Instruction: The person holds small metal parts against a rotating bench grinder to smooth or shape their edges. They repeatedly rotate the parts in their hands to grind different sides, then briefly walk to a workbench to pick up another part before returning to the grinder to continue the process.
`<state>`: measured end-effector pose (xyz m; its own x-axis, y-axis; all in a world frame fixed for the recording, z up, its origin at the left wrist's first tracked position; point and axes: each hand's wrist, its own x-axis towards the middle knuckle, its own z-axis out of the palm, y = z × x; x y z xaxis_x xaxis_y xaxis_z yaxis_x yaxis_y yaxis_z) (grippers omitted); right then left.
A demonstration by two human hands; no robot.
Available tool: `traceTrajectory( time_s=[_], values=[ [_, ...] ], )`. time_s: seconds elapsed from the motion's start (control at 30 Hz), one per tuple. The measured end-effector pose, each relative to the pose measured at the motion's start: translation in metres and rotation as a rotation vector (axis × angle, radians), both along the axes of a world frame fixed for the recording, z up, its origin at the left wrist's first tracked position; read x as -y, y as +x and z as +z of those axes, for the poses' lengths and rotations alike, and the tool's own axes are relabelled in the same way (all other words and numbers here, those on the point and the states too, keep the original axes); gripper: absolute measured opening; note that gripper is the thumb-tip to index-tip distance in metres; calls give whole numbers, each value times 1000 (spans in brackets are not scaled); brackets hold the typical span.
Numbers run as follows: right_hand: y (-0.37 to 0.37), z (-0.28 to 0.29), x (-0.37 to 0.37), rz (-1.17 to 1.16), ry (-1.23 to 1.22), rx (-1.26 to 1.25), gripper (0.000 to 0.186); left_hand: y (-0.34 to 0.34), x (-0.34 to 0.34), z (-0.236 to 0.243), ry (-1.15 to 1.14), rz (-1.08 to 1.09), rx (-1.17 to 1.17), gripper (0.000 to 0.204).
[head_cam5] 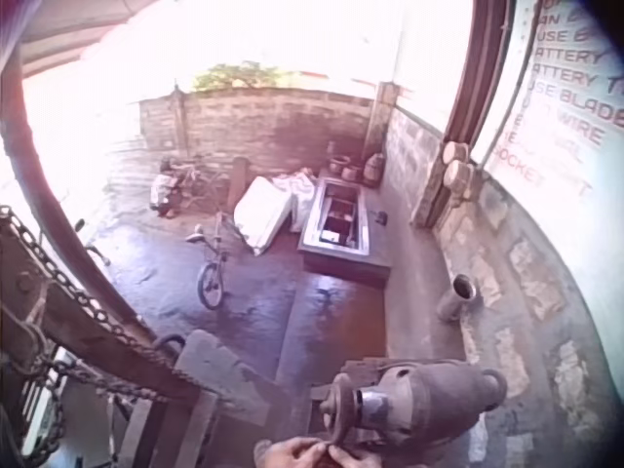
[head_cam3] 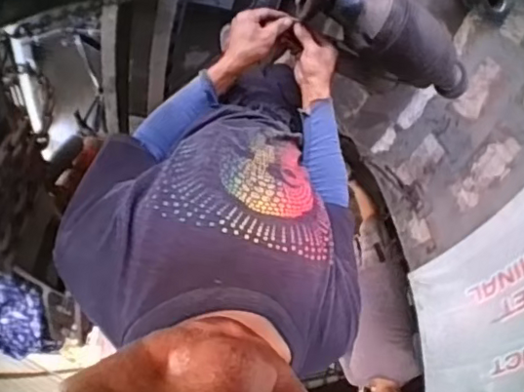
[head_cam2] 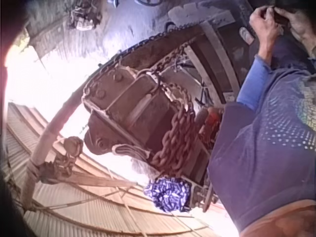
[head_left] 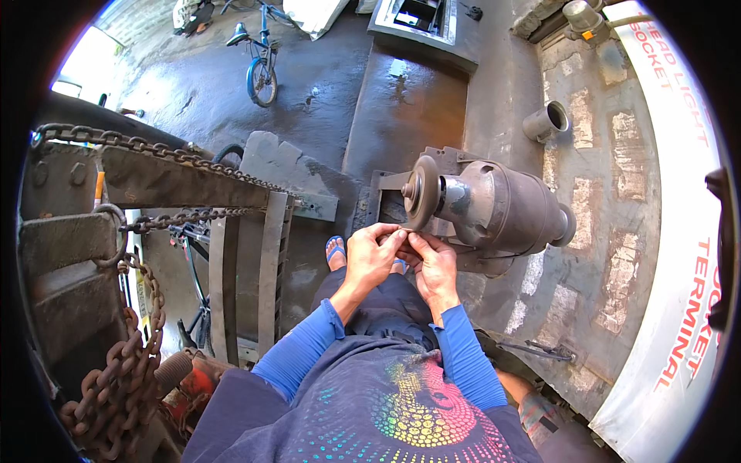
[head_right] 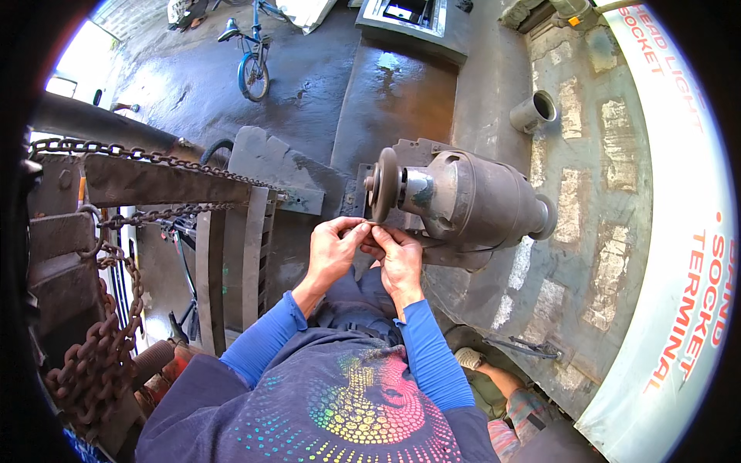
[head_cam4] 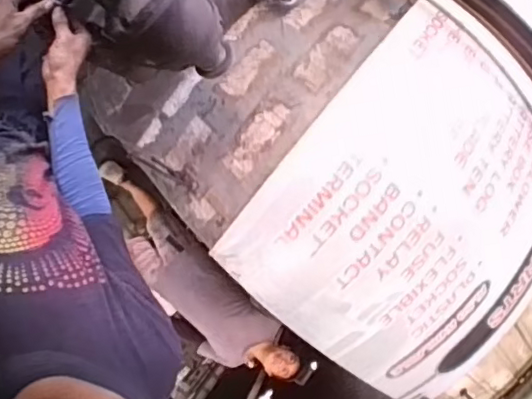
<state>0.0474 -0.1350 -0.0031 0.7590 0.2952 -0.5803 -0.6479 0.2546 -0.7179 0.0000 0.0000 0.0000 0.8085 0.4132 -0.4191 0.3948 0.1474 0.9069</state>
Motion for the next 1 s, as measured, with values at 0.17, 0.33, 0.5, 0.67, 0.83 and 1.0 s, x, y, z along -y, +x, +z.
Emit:
traceTrajectory(
  time_s=[0.17, 0.33, 0.5, 0.67, 0.83, 1.0],
  values=[
    [4, 6, 9, 22, -81, 66, 19, 3, 4, 3, 6, -89, -41, 29],
    [3, 3, 11, 29, -55, 27, 19, -1, -8, 22, 8, -163, 14, 27],
    [3, 0, 9, 57, -6, 10, 19, -4, -5, 3, 171, -117, 108, 24],
    [3, 1, 5, 19, 42, -27, 19, -3, 1, -2, 315, -58, 219, 20],
    [6, -2, 1, -17, 36, -36, 19, 0, 6, -5, 331, 5, 267, 19],
    [10, 0, 6, -87, -15, -16, 15, 9, 15, -11, 346, -39, 214, 20]
  ],
)
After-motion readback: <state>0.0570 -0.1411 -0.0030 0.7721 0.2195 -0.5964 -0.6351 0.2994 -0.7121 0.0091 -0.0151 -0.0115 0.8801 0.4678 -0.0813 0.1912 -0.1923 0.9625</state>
